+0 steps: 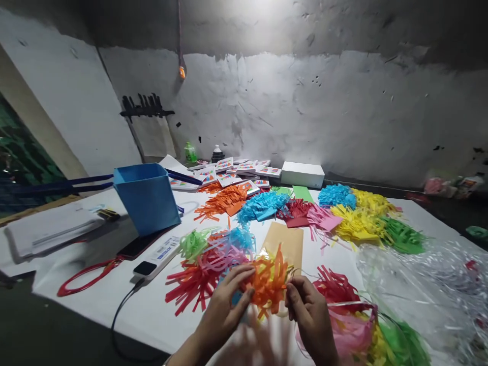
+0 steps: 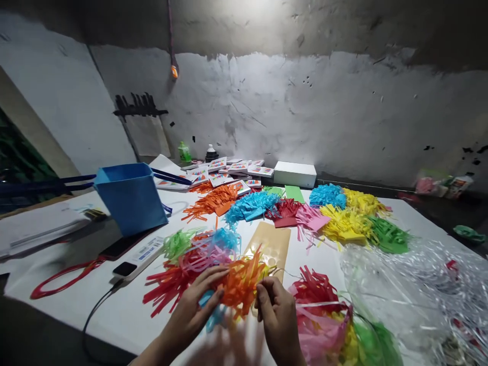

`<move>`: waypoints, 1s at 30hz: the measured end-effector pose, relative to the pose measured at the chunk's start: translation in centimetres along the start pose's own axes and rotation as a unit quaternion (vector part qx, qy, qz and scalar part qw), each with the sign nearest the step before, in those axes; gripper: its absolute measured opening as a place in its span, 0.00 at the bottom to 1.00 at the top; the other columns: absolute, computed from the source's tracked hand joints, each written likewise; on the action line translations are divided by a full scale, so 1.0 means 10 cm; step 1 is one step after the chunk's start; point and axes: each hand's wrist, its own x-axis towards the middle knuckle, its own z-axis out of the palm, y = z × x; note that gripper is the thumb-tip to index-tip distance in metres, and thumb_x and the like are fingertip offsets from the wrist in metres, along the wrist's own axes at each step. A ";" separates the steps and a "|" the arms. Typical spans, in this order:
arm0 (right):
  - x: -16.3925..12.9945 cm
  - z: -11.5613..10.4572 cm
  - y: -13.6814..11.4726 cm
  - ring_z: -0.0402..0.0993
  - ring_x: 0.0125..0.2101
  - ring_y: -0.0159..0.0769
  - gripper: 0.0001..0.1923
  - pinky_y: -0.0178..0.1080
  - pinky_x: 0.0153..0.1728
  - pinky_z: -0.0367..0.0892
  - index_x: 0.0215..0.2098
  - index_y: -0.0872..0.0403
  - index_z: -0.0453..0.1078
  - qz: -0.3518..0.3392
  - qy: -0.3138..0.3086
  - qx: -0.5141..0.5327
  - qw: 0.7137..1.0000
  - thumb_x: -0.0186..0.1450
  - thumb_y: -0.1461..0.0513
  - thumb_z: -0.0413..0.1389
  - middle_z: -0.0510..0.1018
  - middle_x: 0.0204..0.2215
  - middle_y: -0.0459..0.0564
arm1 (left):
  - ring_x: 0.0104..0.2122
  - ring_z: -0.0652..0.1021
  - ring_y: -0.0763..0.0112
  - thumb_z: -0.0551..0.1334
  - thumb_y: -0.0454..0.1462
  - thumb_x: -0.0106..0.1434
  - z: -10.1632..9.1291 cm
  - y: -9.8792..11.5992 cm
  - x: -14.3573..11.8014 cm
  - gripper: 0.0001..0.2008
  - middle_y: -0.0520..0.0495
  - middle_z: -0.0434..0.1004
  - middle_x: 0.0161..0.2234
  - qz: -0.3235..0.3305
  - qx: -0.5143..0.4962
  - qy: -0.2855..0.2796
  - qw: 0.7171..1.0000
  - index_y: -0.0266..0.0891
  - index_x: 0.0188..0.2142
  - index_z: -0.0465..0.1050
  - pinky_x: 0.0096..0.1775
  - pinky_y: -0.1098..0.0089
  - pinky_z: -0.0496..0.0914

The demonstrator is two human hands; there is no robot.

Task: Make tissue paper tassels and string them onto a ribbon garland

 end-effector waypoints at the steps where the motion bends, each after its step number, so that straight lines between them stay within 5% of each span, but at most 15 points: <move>1: -0.03 -0.03 0.00 0.64 0.19 0.26 0.17 0.29 0.21 0.59 0.35 0.54 0.68 -0.004 0.003 -0.028 1.000 0.71 0.49 0.52 0.67 0.21 0.40 | 0.51 0.79 0.53 0.60 0.37 0.68 -0.02 0.02 0.01 0.12 0.39 0.78 0.50 -0.022 0.022 -0.003 1.000 0.44 0.49 0.77 0.52 0.58 0.75; 4: -0.11 -0.08 0.00 0.66 0.20 0.27 0.17 0.30 0.22 0.61 0.34 0.53 0.68 -0.015 0.002 -0.089 0.996 0.71 0.49 0.50 0.69 0.22 0.42 | 0.52 0.78 0.53 0.60 0.39 0.68 -0.03 0.12 0.01 0.16 0.38 0.75 0.53 -0.013 0.098 0.019 0.995 0.42 0.54 0.73 0.50 0.56 0.76; 8: -0.19 -0.06 -0.02 0.68 0.21 0.29 0.16 0.30 0.22 0.63 0.34 0.52 0.69 -0.031 0.008 -0.138 0.990 0.72 0.51 0.49 0.70 0.23 0.43 | 0.54 0.76 0.54 0.60 0.36 0.68 0.11 0.34 -0.09 0.23 0.36 0.71 0.57 0.089 0.166 0.064 0.980 0.42 0.62 0.65 0.49 0.60 0.75; 12: -0.27 -0.06 -0.06 0.68 0.22 0.29 0.15 0.30 0.24 0.64 0.35 0.52 0.70 -0.053 0.005 -0.136 0.989 0.71 0.53 0.49 0.72 0.25 0.44 | 0.48 0.77 0.55 0.61 0.34 0.67 0.34 0.46 -0.12 0.15 0.41 0.79 0.46 0.159 0.117 -0.010 0.980 0.43 0.54 0.71 0.57 0.50 0.66; 18: -0.39 -0.10 -0.09 0.64 0.20 0.28 0.17 0.29 0.21 0.59 0.34 0.53 0.71 0.019 0.060 -0.056 0.996 0.69 0.49 0.53 0.67 0.21 0.41 | 0.38 0.79 0.66 0.54 0.32 0.70 0.43 0.48 -0.09 0.09 0.45 0.79 0.37 -0.024 -0.123 -0.146 0.981 0.40 0.41 0.74 0.41 0.69 0.73; 21: -0.41 -0.08 -0.10 0.65 0.21 0.28 0.17 0.29 0.21 0.59 0.33 0.53 0.71 0.014 0.068 -0.055 0.996 0.68 0.49 0.53 0.69 0.21 0.42 | 0.44 0.78 0.63 0.58 0.35 0.69 0.44 0.49 -0.12 0.07 0.44 0.79 0.42 -0.048 -0.153 -0.175 0.971 0.41 0.45 0.73 0.47 0.67 0.71; 23: -0.42 -0.06 -0.10 0.65 0.21 0.29 0.18 0.29 0.20 0.60 0.32 0.53 0.71 0.003 0.087 -0.059 0.994 0.68 0.48 0.54 0.70 0.22 0.43 | 0.46 0.77 0.61 0.60 0.33 0.67 0.47 0.46 -0.16 0.09 0.42 0.78 0.44 -0.020 -0.125 -0.158 0.979 0.41 0.47 0.73 0.49 0.65 0.70; 27: -0.41 -0.05 -0.09 0.64 0.19 0.28 0.17 0.30 0.20 0.63 0.32 0.53 0.70 -0.006 0.149 -0.047 0.988 0.68 0.49 0.54 0.70 0.21 0.43 | 0.42 0.75 0.62 0.58 0.27 0.65 0.51 0.35 -0.23 0.11 0.43 0.77 0.39 0.072 -0.021 -0.032 0.997 0.41 0.43 0.73 0.46 0.64 0.69; 30: -0.40 -0.10 -0.07 0.67 0.20 0.28 0.16 0.30 0.21 0.66 0.33 0.53 0.70 -0.007 0.207 -0.034 0.978 0.68 0.49 0.55 0.71 0.22 0.43 | 0.38 0.75 0.63 0.56 0.25 0.64 0.44 0.27 -0.28 0.11 0.45 0.77 0.36 0.116 0.032 -0.068 0.990 0.41 0.37 0.73 0.44 0.64 0.68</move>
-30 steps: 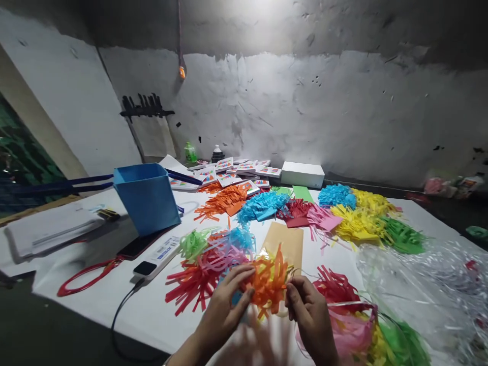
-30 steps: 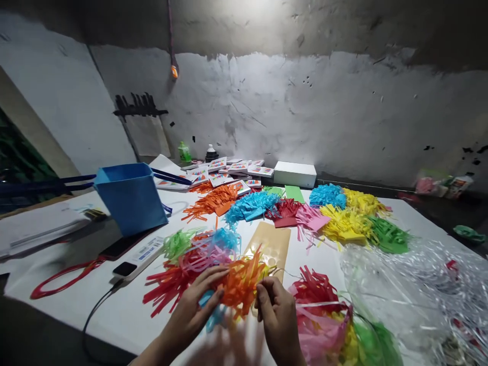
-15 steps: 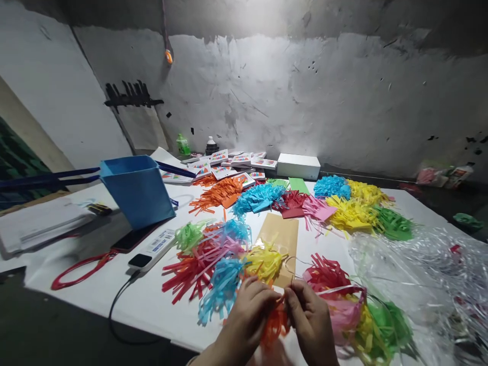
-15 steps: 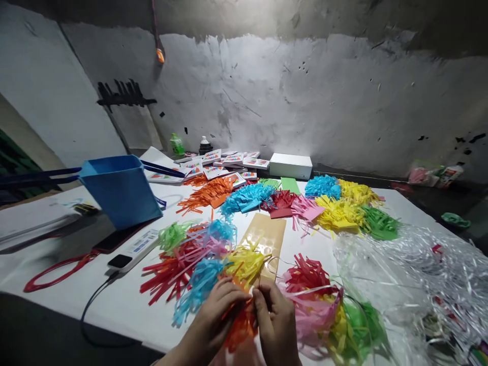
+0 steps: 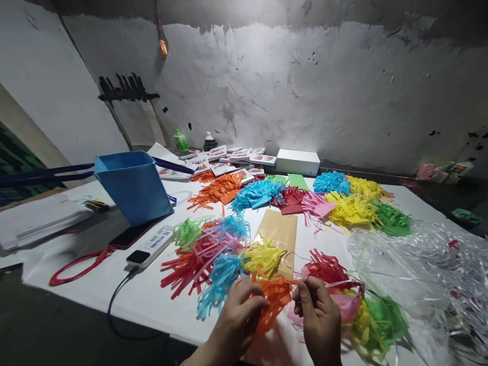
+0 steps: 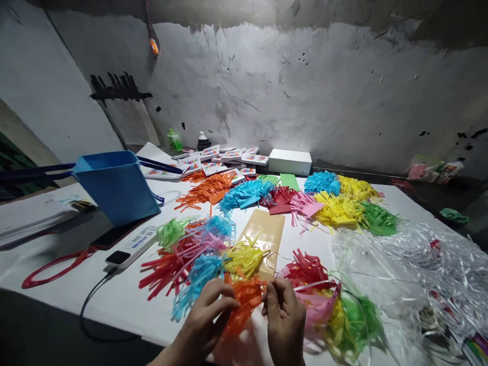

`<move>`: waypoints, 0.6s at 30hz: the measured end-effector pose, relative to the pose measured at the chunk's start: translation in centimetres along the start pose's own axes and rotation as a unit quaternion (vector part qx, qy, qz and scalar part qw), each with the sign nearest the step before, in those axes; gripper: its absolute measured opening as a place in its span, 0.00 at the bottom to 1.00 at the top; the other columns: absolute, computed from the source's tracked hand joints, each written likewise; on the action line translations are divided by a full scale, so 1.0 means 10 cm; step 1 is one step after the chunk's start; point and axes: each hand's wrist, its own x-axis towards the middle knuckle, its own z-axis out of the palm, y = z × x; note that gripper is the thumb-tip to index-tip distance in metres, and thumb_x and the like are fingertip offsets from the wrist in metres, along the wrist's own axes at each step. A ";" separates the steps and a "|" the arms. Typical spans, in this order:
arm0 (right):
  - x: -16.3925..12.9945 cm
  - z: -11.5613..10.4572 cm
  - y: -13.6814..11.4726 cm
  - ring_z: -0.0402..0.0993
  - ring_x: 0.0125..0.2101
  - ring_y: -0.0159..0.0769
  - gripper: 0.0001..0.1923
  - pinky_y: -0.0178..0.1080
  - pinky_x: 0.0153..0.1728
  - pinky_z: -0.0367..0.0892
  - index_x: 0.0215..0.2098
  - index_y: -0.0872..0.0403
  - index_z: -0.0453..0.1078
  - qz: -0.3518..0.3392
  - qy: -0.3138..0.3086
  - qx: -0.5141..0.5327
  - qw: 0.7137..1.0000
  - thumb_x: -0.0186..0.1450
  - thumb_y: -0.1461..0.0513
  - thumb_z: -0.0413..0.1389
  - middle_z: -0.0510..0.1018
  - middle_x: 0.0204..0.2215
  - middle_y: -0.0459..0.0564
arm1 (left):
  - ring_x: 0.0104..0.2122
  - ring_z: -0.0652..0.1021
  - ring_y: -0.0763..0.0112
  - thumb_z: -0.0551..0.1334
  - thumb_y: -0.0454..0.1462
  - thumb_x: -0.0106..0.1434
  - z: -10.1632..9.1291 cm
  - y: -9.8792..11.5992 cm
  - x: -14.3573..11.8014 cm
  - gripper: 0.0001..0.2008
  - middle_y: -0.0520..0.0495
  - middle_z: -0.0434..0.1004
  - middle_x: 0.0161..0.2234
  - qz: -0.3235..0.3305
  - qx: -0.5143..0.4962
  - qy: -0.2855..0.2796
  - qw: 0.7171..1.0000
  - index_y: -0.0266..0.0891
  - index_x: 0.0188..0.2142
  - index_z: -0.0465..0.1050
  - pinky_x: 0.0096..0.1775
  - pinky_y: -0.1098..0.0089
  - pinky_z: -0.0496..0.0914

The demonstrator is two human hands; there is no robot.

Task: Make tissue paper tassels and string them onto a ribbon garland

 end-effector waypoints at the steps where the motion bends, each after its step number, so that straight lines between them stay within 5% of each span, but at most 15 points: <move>1: 0.01 -0.02 0.01 0.68 0.20 0.28 0.16 0.30 0.21 0.67 0.34 0.53 0.70 -0.004 0.013 0.000 1.000 0.68 0.49 0.55 0.72 0.22 0.44 | 0.37 0.76 0.63 0.57 0.25 0.62 -0.05 -0.03 -0.03 0.11 0.45 0.78 0.37 0.001 0.012 -0.054 0.998 0.41 0.36 0.74 0.42 0.64 0.68; 4: 0.04 -0.09 0.04 0.69 0.19 0.28 0.16 0.30 0.21 0.68 0.34 0.54 0.71 -0.009 0.025 -0.013 1.000 0.67 0.49 0.56 0.73 0.22 0.44 | 0.33 0.79 0.62 0.63 0.28 0.57 -0.31 -0.10 -0.10 0.10 0.47 0.80 0.36 -0.050 0.039 -0.234 0.970 0.44 0.35 0.76 0.35 0.69 0.69; 6: 0.02 -0.09 0.04 0.69 0.20 0.28 0.16 0.30 0.23 0.68 0.34 0.53 0.71 0.000 0.018 -0.024 1.000 0.67 0.49 0.56 0.73 0.22 0.43 | 0.32 0.81 0.62 0.63 0.31 0.59 -0.48 -0.11 -0.10 0.09 0.48 0.81 0.36 -0.115 0.060 -0.260 0.957 0.45 0.38 0.78 0.32 0.70 0.70; 9: -0.06 -0.03 0.02 0.68 0.21 0.28 0.16 0.30 0.23 0.67 0.34 0.53 0.72 0.008 -0.009 -0.021 1.000 0.68 0.49 0.55 0.72 0.22 0.42 | 0.41 0.82 0.59 0.59 0.37 0.67 -0.56 0.00 0.02 0.12 0.43 0.80 0.45 -0.151 0.070 -0.128 0.978 0.45 0.49 0.75 0.40 0.67 0.74; 12: -0.16 0.08 -0.03 0.66 0.20 0.27 0.16 0.30 0.23 0.65 0.33 0.52 0.73 0.000 -0.041 0.001 0.999 0.68 0.49 0.55 0.71 0.21 0.42 | 0.50 0.77 0.56 0.63 0.40 0.65 -0.33 0.16 0.16 0.20 0.39 0.77 0.51 -0.086 0.002 0.005 0.996 0.43 0.56 0.70 0.51 0.61 0.71; 14: -0.20 0.11 -0.06 0.65 0.19 0.26 0.16 0.29 0.22 0.63 0.31 0.53 0.73 -0.002 -0.057 0.021 0.998 0.67 0.50 0.56 0.70 0.20 0.41 | 0.45 0.78 0.58 0.62 0.38 0.65 -0.13 0.24 0.21 0.13 0.40 0.80 0.44 -0.084 -0.091 0.034 0.992 0.41 0.49 0.74 0.47 0.62 0.72; 16: -0.21 0.08 -0.07 0.64 0.17 0.25 0.16 0.29 0.19 0.61 0.32 0.53 0.73 0.016 -0.054 0.050 0.997 0.66 0.49 0.57 0.70 0.19 0.41 | 0.37 0.79 0.63 0.60 0.37 0.67 0.01 0.26 0.24 0.07 0.43 0.80 0.36 -0.159 -0.224 0.030 0.961 0.40 0.41 0.76 0.40 0.67 0.72; 18: -0.19 0.02 -0.06 0.64 0.15 0.25 0.16 0.29 0.18 0.61 0.36 0.53 0.75 0.046 -0.028 0.064 0.997 0.65 0.48 0.59 0.71 0.19 0.41 | 0.33 0.78 0.67 0.62 0.40 0.66 0.06 0.24 0.25 0.08 0.44 0.80 0.32 -0.274 -0.389 0.017 0.880 0.38 0.37 0.76 0.37 0.70 0.71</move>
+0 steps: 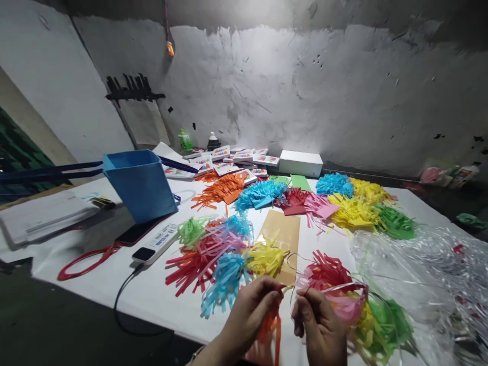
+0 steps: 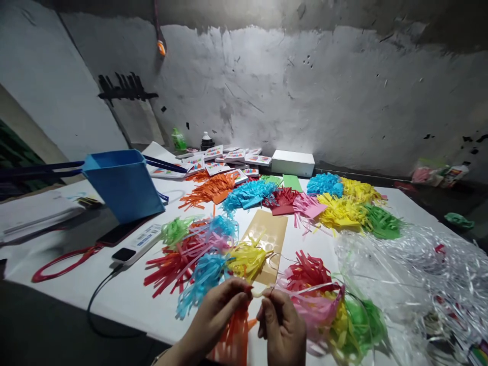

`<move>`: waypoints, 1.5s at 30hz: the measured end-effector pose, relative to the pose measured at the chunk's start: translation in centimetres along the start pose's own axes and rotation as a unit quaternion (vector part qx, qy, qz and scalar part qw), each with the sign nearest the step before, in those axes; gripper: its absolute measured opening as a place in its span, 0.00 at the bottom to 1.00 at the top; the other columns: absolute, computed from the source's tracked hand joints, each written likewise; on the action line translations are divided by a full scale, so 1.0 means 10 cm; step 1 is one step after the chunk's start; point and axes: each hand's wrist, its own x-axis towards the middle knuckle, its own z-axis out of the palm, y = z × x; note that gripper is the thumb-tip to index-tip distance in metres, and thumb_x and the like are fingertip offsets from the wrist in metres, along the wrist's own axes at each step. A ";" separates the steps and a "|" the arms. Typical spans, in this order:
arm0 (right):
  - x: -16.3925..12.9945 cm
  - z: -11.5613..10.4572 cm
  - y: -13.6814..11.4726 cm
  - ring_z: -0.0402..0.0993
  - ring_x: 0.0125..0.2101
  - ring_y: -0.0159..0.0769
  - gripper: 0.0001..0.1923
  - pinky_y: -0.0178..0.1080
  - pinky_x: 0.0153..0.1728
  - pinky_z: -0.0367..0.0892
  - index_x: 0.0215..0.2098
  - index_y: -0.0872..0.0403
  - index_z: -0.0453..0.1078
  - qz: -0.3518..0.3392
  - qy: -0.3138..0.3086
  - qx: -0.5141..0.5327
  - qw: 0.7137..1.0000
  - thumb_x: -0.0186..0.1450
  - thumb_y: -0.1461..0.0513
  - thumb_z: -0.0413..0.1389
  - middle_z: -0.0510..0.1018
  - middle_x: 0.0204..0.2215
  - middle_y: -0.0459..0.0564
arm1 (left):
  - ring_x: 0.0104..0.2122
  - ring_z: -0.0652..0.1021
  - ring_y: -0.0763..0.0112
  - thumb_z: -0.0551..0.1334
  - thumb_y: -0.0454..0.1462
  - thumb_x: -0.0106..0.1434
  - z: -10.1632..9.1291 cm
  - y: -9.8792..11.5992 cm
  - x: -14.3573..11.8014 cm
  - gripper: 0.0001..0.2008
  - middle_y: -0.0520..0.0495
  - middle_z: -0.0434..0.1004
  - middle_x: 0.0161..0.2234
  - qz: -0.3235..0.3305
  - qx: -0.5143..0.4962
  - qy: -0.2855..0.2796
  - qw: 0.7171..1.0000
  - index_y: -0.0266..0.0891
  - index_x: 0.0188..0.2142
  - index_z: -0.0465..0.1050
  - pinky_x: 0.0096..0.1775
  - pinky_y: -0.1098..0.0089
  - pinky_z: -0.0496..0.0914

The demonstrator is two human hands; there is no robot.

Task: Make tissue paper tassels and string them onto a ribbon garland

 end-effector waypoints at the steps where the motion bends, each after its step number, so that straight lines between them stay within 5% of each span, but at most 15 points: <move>1: 0.01 -0.04 0.00 0.65 0.15 0.26 0.17 0.29 0.17 0.61 0.38 0.53 0.76 0.010 0.011 -0.005 1.000 0.64 0.48 0.60 0.72 0.19 0.41 | 0.32 0.78 0.68 0.66 0.42 0.63 0.00 -0.01 0.01 0.10 0.45 0.80 0.31 -0.064 -0.093 -0.003 0.994 0.37 0.36 0.76 0.36 0.71 0.71; 5: 0.03 -0.14 -0.04 0.65 0.14 0.26 0.16 0.30 0.16 0.61 0.39 0.52 0.80 -0.031 -0.029 -0.095 0.995 0.64 0.49 0.60 0.73 0.18 0.43 | 0.20 0.73 0.77 0.77 0.45 0.48 -0.02 -0.07 0.03 0.19 0.50 0.77 0.23 -0.232 -0.325 -0.016 0.917 0.35 0.30 0.75 0.26 0.77 0.66; 11: 0.00 -0.09 -0.09 0.80 0.30 0.36 0.12 0.32 0.33 0.72 0.36 0.47 0.81 -0.128 -0.082 -0.177 0.972 0.67 0.52 0.57 0.83 0.28 0.48 | 0.19 0.73 0.78 0.78 0.44 0.46 0.05 -0.19 0.00 0.19 0.51 0.76 0.21 -0.275 -0.365 -0.017 0.889 0.34 0.29 0.77 0.24 0.79 0.65; 33: 0.01 -0.12 -0.05 0.80 0.28 0.36 0.12 0.32 0.32 0.70 0.34 0.48 0.80 -0.116 -0.087 -0.206 0.968 0.67 0.53 0.57 0.83 0.29 0.47 | 0.19 0.75 0.76 0.77 0.44 0.49 0.07 -0.12 -0.05 0.18 0.51 0.76 0.20 -0.261 -0.357 -0.002 0.897 0.34 0.29 0.74 0.25 0.77 0.66; 45: 0.00 -0.11 -0.01 0.79 0.26 0.34 0.13 0.31 0.29 0.68 0.32 0.48 0.79 -0.132 -0.082 -0.228 0.961 0.68 0.52 0.56 0.82 0.26 0.46 | 0.19 0.74 0.75 0.78 0.46 0.46 0.07 -0.26 -0.02 0.21 0.52 0.75 0.20 -0.250 -0.343 -0.003 0.905 0.35 0.28 0.74 0.24 0.76 0.66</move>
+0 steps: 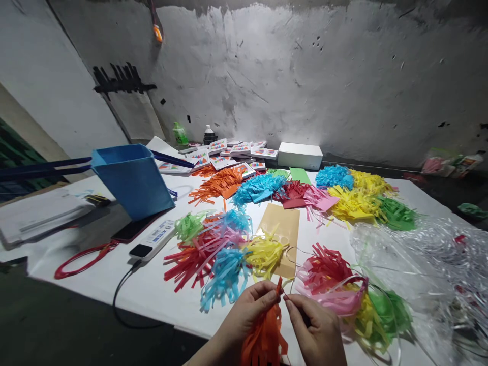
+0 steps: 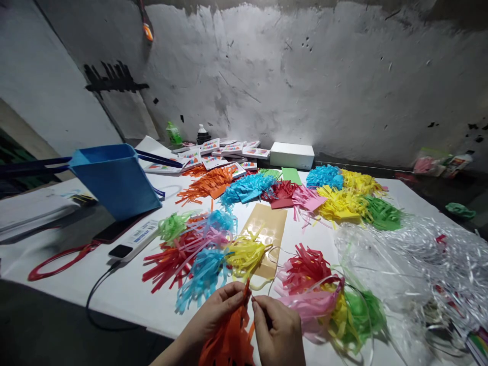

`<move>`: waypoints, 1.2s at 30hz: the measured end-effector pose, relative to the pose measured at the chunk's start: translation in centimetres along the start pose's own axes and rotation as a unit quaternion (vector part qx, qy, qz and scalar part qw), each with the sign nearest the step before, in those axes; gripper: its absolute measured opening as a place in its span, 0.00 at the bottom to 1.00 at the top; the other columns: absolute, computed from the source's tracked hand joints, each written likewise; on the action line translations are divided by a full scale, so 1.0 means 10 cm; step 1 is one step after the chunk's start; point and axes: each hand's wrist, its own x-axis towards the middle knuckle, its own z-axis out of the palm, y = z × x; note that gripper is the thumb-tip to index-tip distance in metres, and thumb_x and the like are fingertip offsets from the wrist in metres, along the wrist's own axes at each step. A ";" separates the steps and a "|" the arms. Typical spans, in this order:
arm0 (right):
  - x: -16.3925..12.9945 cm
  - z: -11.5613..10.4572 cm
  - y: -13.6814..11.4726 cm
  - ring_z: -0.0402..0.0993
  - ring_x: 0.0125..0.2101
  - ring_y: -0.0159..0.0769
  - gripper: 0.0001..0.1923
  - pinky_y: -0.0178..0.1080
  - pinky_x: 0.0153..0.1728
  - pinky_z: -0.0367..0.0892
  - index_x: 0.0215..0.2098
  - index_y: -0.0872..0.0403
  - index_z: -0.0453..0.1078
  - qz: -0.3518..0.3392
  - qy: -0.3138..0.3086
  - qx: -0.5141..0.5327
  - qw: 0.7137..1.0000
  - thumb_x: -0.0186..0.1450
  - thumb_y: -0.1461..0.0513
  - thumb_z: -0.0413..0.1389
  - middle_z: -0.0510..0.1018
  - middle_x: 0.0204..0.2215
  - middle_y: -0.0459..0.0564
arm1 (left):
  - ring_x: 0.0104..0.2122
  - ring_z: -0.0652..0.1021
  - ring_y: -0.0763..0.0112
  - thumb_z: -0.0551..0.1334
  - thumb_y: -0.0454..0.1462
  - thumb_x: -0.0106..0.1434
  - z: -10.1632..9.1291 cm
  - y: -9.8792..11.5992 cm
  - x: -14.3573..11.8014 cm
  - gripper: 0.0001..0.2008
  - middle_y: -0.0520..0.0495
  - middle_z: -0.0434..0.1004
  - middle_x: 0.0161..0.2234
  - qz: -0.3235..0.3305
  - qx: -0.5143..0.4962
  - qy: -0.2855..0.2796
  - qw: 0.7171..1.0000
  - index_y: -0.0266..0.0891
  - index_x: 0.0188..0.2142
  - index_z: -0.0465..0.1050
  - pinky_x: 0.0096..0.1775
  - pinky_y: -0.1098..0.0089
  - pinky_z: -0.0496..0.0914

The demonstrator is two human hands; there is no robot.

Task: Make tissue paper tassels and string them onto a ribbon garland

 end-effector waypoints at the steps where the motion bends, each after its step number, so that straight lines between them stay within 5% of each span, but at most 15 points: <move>1: 0.00 0.00 0.00 0.78 0.25 0.34 0.14 0.31 0.29 0.68 0.32 0.48 0.79 -0.001 0.003 -0.008 1.000 0.68 0.51 0.56 0.82 0.26 0.46 | 0.19 0.74 0.75 0.78 0.46 0.47 0.00 0.00 0.00 0.21 0.52 0.75 0.21 0.009 0.006 0.000 1.000 0.35 0.28 0.74 0.25 0.76 0.67; 6: 0.01 -0.04 -0.01 0.76 0.23 0.34 0.18 0.32 0.28 0.67 0.28 0.49 0.77 0.020 -0.036 -0.001 0.999 0.67 0.48 0.55 0.79 0.22 0.46 | 0.31 0.76 0.70 0.75 0.45 0.53 0.07 0.05 -0.10 0.14 0.49 0.76 0.30 0.109 0.104 -0.014 0.988 0.36 0.29 0.78 0.37 0.72 0.69; 12: 0.01 -0.03 -0.03 0.64 0.14 0.28 0.22 0.29 0.15 0.58 0.43 0.52 0.76 0.155 -0.063 0.111 0.980 0.64 0.44 0.57 0.70 0.16 0.40 | 0.35 0.75 0.65 0.67 0.43 0.62 0.11 0.08 -0.20 0.10 0.47 0.75 0.32 0.221 0.336 -0.010 0.915 0.38 0.30 0.78 0.40 0.68 0.68; 17: -0.01 0.00 -0.02 0.63 0.14 0.26 0.20 0.29 0.16 0.57 0.31 0.53 0.74 0.164 -0.066 0.137 0.975 0.64 0.45 0.56 0.69 0.17 0.41 | 0.44 0.76 0.58 0.67 0.43 0.63 0.05 0.11 -0.18 0.09 0.44 0.78 0.40 0.248 0.344 -0.018 0.906 0.42 0.40 0.78 0.49 0.64 0.67; 22: -0.01 0.02 0.00 0.63 0.14 0.26 0.18 0.29 0.17 0.56 0.30 0.53 0.74 0.128 -0.092 0.110 0.981 0.67 0.48 0.55 0.70 0.17 0.41 | 0.35 0.75 0.65 0.64 0.43 0.65 0.08 0.14 -0.15 0.11 0.47 0.74 0.32 0.267 0.347 -0.022 0.899 0.39 0.31 0.75 0.39 0.69 0.68; 25: 0.03 -0.03 0.05 0.70 0.21 0.28 0.13 0.29 0.23 0.61 0.32 0.52 0.73 0.017 -0.117 0.009 0.993 0.70 0.54 0.53 0.75 0.22 0.43 | 0.31 0.73 0.69 0.64 0.44 0.66 0.13 0.15 -0.11 0.12 0.49 0.72 0.29 0.264 0.309 0.005 0.914 0.38 0.30 0.73 0.36 0.71 0.67; 29: 0.11 -0.23 0.24 0.74 0.26 0.32 0.12 0.32 0.29 0.65 0.33 0.52 0.70 -0.100 -0.115 -0.186 0.971 0.72 0.61 0.47 0.76 0.26 0.45 | 0.23 0.70 0.75 0.69 0.45 0.61 0.10 0.31 0.03 0.12 0.51 0.73 0.26 0.244 0.106 0.096 0.959 0.38 0.32 0.74 0.26 0.76 0.67; 32: 0.22 -0.51 0.47 0.75 0.29 0.34 0.12 0.34 0.32 0.67 0.36 0.52 0.69 -0.117 -0.112 -0.323 0.932 0.72 0.63 0.45 0.76 0.29 0.46 | 0.20 0.69 0.79 0.75 0.41 0.51 0.03 0.60 0.13 0.15 0.52 0.75 0.25 0.254 -0.028 0.167 0.952 0.38 0.27 0.72 0.22 0.80 0.67; 36: 0.42 -0.97 0.73 0.77 0.30 0.36 0.12 0.36 0.32 0.70 0.36 0.51 0.70 -0.090 -0.078 -0.393 0.912 0.71 0.65 0.46 0.76 0.32 0.48 | 0.20 0.69 0.80 0.71 0.34 0.55 -0.05 0.97 0.19 0.09 0.54 0.73 0.23 0.273 -0.093 0.215 0.933 0.37 0.25 0.70 0.23 0.82 0.70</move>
